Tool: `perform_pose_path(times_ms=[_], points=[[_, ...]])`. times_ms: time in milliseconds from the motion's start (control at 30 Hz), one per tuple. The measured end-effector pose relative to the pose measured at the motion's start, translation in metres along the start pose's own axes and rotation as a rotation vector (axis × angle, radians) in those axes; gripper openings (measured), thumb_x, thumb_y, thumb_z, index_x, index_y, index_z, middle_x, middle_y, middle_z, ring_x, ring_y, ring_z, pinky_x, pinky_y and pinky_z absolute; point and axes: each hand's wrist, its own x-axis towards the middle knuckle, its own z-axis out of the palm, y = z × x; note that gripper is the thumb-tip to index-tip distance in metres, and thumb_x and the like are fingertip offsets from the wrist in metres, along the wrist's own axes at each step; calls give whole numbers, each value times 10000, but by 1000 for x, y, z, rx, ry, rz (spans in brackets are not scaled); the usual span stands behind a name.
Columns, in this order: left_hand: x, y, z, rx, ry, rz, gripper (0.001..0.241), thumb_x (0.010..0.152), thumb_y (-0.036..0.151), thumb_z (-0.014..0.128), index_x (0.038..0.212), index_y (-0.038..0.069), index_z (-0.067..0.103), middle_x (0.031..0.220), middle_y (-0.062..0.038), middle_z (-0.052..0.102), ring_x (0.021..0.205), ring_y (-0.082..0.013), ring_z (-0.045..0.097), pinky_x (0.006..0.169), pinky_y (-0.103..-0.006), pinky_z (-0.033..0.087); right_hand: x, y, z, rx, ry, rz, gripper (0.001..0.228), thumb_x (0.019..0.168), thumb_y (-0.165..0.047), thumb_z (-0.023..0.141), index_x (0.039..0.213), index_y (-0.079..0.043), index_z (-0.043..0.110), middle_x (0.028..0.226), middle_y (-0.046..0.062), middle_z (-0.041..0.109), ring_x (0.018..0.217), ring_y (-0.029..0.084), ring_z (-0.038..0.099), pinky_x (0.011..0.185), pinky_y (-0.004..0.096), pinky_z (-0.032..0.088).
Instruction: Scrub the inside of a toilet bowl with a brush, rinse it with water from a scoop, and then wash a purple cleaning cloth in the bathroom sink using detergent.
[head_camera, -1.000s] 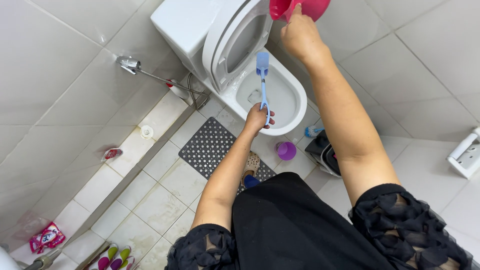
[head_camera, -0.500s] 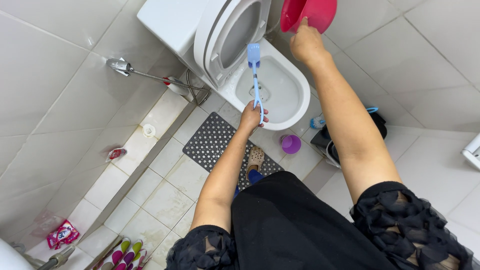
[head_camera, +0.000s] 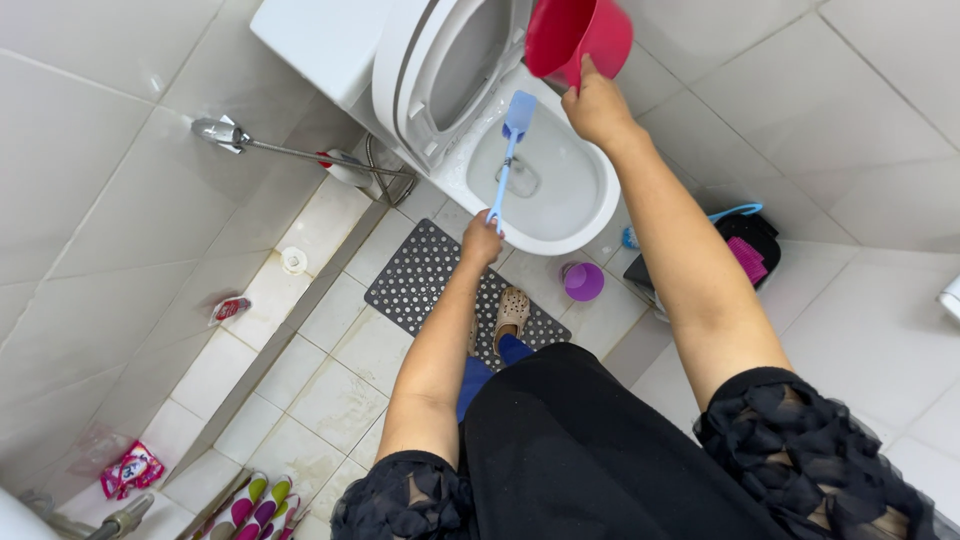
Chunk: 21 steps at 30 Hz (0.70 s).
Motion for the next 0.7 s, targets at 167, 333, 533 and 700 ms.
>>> perform_pose_path(times_ms=[167, 333, 533, 700], points=[[27, -23, -33, 208, 58, 87, 376, 1034, 382, 572, 1203, 68, 692, 817, -124, 723, 686, -224, 681, 644, -381, 551, -53, -37, -3, 411, -121, 478, 694, 934, -199, 587, 1561, -11, 357, 843, 161, 716, 593, 222, 667, 554, 377, 545], [57, -49, -64, 459, 180, 336, 502, 877, 458, 752, 1214, 95, 666, 1003, -186, 752, 937, -359, 726, 833, -448, 579, -101, -7, 57, 452, -27, 562, 704, 935, -220, 621, 1559, -19, 365, 824, 125, 712, 543, 174, 664, 518, 332, 549], [75, -20, -71, 814, 24, 57, 656, 979, 397, 529, 1598, 386, 312, 1050, -259, 712, 1001, -445, 697, 917, -533, 547, -133, -20, 90, 481, 27, 657, 681, 938, -228, 625, 1556, -38, 410, 722, 127, 683, 518, 186, 627, 509, 342, 521], [174, -25, -23, 612, 6, 258, 607, 981, 388, 530, 1564, 371, 366, 1127, -235, 724, 1027, -455, 693, 942, -520, 549, -138, -29, 103, 517, 21, 770, 668, 954, -222, 616, 1563, -57, 396, 687, 99, 668, 518, 167, 614, 521, 321, 515]])
